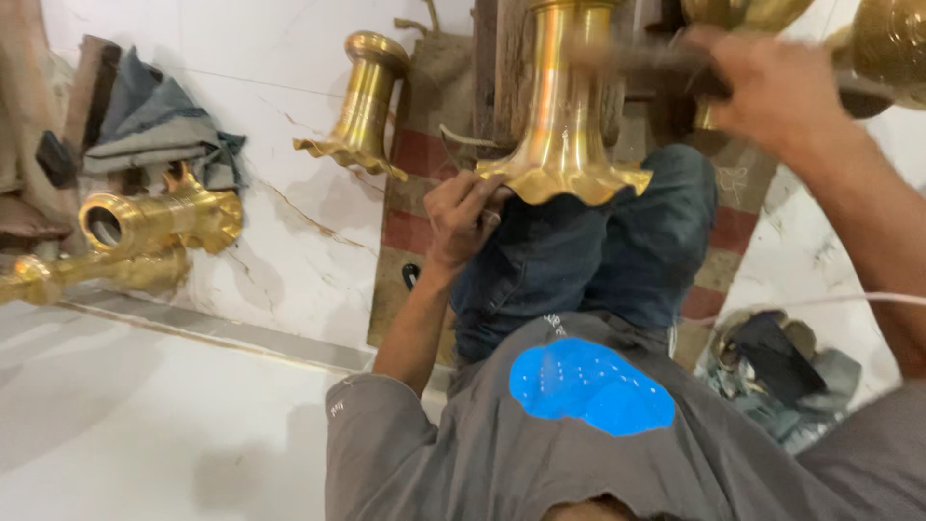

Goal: The person sits on the floor holding a flared brass lamp base on their lap and hammers a punch along its surface with a wooden mallet, working the metal by hand. Near the end they lift and reposition the brass piece and continue working it.

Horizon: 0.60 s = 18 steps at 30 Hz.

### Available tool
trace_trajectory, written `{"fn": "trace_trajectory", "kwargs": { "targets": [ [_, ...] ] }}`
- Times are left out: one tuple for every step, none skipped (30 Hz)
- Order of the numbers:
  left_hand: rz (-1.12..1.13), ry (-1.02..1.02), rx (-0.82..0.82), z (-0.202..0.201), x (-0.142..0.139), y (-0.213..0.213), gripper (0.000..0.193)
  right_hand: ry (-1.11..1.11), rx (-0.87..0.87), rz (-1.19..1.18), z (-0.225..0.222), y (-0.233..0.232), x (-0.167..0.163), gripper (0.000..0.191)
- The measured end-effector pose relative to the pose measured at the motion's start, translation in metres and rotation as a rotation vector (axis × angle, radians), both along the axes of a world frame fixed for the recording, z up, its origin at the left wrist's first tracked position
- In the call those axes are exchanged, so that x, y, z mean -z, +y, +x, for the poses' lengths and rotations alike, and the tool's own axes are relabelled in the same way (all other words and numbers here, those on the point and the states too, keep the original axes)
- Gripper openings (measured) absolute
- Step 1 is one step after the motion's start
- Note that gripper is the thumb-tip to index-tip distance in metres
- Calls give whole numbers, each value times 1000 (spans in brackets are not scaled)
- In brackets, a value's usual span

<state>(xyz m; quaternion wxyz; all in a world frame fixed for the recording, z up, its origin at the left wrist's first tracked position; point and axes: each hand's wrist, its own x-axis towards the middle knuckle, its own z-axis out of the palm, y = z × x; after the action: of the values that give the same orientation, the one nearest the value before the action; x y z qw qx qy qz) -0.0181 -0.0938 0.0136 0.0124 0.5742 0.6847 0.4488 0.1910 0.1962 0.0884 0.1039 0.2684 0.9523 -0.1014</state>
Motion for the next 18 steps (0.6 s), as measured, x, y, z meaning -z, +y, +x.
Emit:
{"fn": "trace_trajectory", "kwargs": {
  "targets": [
    [51, -16, -18, -1, -2, 2, 27, 55, -115, -63, -1, -1, 1, 71],
    [94, -41, -28, 3, -3, 2, 28, 99, -223, -132, -1, -4, 3, 81],
    [116, -92, -29, 6, -3, 2, 29, 123, -320, -222, -1, -6, 5, 91],
    [111, -146, -6, 5, 0, 0, 36, 166, -221, -115, 0, -9, 6, 79],
    [114, -188, 0, 2, 4, 0, 44, 211, -139, 2, 0, -11, 6, 67],
    [122, -225, -4, 0, 10, -1, 53, 201, -157, 33, 3, -13, 10, 66],
    [68, -308, -2, -2, 17, -2, 47, 191, -176, 63, 4, -12, 9, 65],
    [20, -382, 6, -7, 25, 1, 43, 130, -279, 15, 5, -14, 9, 76],
    [-33, -463, 17, -11, 33, 2, 41, 55, -374, -33, 6, -13, 7, 87],
    [-36, -425, 43, -15, 41, 3, 37, 97, -247, 14, 7, -12, 5, 83],
    [-36, -398, 66, -19, 48, 6, 32, 124, -124, 63, 7, -11, 3, 79],
    [-25, -366, 70, -19, 50, 8, 27, 153, -19, 120, 6, -9, 1, 75],
    [-46, -319, 50, -18, 51, 6, 29, 37, -144, 66, 5, -9, 0, 78],
    [-53, -257, 37, -20, 54, 6, 30, -72, -256, 29, 3, -7, 0, 81],
    [-61, -192, 31, -20, 54, 6, 32, -185, -354, -3, 1, -8, 0, 85],
    [-38, -175, 29, -19, 52, 2, 28, -127, -262, 14, -1, -7, 1, 81],
    [-28, -168, 35, -18, 47, -2, 24, -80, -159, 18, -2, -8, 3, 77],
    [-8, -161, 36, -16, 41, -4, 22, -38, -61, 32, -2, -8, 5, 73]
  ]
}}
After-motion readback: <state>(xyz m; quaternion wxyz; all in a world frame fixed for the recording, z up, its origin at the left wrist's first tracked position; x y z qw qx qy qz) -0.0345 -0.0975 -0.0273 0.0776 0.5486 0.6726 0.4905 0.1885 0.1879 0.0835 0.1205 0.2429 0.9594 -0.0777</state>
